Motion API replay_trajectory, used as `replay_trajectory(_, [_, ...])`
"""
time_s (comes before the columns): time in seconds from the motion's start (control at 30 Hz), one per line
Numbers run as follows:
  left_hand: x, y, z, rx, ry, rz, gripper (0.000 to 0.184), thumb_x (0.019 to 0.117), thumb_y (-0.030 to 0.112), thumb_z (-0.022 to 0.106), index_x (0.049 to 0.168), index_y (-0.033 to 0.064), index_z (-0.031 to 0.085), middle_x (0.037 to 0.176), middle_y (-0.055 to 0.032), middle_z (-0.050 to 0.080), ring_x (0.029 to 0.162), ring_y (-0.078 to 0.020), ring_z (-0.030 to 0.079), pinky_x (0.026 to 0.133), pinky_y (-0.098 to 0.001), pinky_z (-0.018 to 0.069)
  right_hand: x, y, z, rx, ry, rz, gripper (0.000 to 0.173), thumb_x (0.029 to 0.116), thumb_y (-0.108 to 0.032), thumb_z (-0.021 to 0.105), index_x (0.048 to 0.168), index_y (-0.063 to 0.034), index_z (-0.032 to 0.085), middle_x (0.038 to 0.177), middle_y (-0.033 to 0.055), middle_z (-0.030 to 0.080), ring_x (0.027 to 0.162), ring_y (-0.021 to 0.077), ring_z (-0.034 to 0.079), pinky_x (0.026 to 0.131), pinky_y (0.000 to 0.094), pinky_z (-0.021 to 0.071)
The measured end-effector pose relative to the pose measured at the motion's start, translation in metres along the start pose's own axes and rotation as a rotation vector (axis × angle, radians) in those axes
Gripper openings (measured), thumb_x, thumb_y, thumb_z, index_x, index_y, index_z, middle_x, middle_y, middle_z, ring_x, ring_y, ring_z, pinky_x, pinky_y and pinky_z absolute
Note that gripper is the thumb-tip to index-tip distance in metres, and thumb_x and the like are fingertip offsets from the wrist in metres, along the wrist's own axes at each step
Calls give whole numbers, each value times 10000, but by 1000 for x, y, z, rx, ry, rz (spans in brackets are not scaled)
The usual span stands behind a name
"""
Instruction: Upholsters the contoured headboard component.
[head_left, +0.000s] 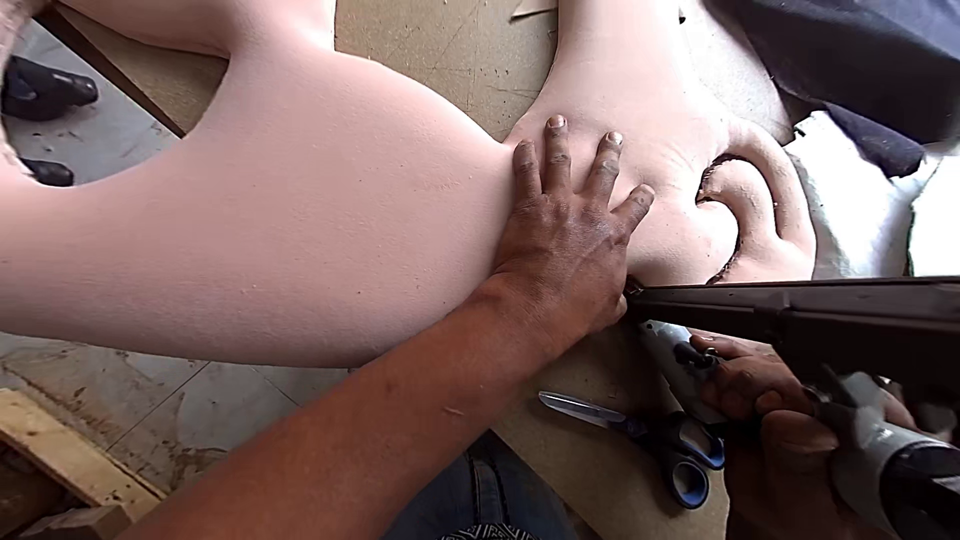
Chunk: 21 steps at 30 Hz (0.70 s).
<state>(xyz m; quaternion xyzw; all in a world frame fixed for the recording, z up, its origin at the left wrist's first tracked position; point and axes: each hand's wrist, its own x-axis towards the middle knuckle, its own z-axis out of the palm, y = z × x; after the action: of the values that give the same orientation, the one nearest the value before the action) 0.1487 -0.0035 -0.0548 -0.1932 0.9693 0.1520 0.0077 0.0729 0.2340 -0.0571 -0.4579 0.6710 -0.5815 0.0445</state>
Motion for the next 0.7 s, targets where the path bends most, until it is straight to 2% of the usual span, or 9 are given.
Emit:
replay_trajectory(0.07, [0, 0, 1, 16, 7, -1, 968, 684, 698, 663, 1576, 475, 358, 1735, -115, 127, 1536, -549, 92, 1145, -772, 116, 2, -1, 3, -20, 15, -24, 212, 988, -402, 670, 928, -199, 675, 674, -22, 619, 612, 156, 640, 663, 414, 609])
replay_trajectory(0.17, [-1, 1, 1, 52, 24, -5, 968, 692, 752, 626, 1579, 492, 337, 1734, -113, 136, 1535, -554, 98, 1162, -760, 114, 6, -8, -4, 6, -22, 19, 203, 972, -392, 702, 940, -192, 703, 708, -2, 658, 622, 161, 659, 656, 402, 616])
replay_trajectory(0.3, [-2, 3, 0, 64, 44, -13, 974, 684, 751, 618, 1580, 489, 340, 1734, -103, 142, 1546, -536, 86, 1177, -751, 94, -19, -19, -62, -39, -89, 49, 229, 933, -398, 745, 994, -179, 722, 775, 53, 705, 634, 206, 679, 630, 438, 620])
replay_trajectory(0.33, [-3, 3, 0, 65, 47, -17, 973, 686, 755, 620, 1579, 489, 342, 1734, -99, 144, 1549, -530, 86, 1187, -741, 87, -28, -21, -80, -41, -101, 70, 228, 926, -382, 753, 1005, -170, 721, 779, 61, 704, 640, 214, 678, 642, 450, 618])
replay_trajectory(0.37, [-3, 4, 0, 66, 53, -24, 968, 687, 757, 623, 1576, 491, 349, 1735, -93, 147, 1551, -525, 87, 1196, -733, 78, -37, -25, -97, -30, -98, 99, 219, 934, -365, 745, 1016, -164, 720, 776, 57, 701, 659, 219, 683, 698, 480, 622])
replay_trajectory(0.43, [-4, 6, 0, 70, 59, -38, 954, 692, 753, 629, 1570, 494, 360, 1735, -74, 155, 1555, -514, 82, 1202, -728, 66, -50, -32, -125, 72, -61, 201, 172, 991, -334, 678, 1036, -172, 715, 780, 17, 696, 736, 198, 702, 893, 537, 597])
replay_trajectory(0.47, [-4, 8, -1, 76, 57, -45, 946, 702, 754, 627, 1570, 490, 362, 1734, -66, 161, 1558, -508, 78, 1202, -733, 54, -55, -34, -139, 156, -32, 261, 159, 1020, -324, 634, 1007, -185, 712, 766, -6, 683, 749, 180, 699, 956, 538, 573])
replay_trajectory(0.53, [-4, 13, -2, 92, 67, -61, 924, 713, 757, 625, 1560, 468, 397, 1723, -66, 209, 1557, -503, 104, 1191, -750, 33, -67, -29, -169, 277, 47, 349, 232, 1053, -314, 551, 897, -206, 685, 705, -34, 646, 712, 163, 683, 970, 542, 562])
replay_trajectory(0.7, [-2, 30, -1, 143, 101, -135, 887, 711, 723, 679, 1516, 402, 494, 1680, -98, 314, 1527, -515, 198, 1155, -779, 137, -102, -10, -229, 503, 219, 486, 340, 1082, -405, 494, 889, -197, 682, 701, -8, 649, 689, 202, 675, 939, 590, 563])
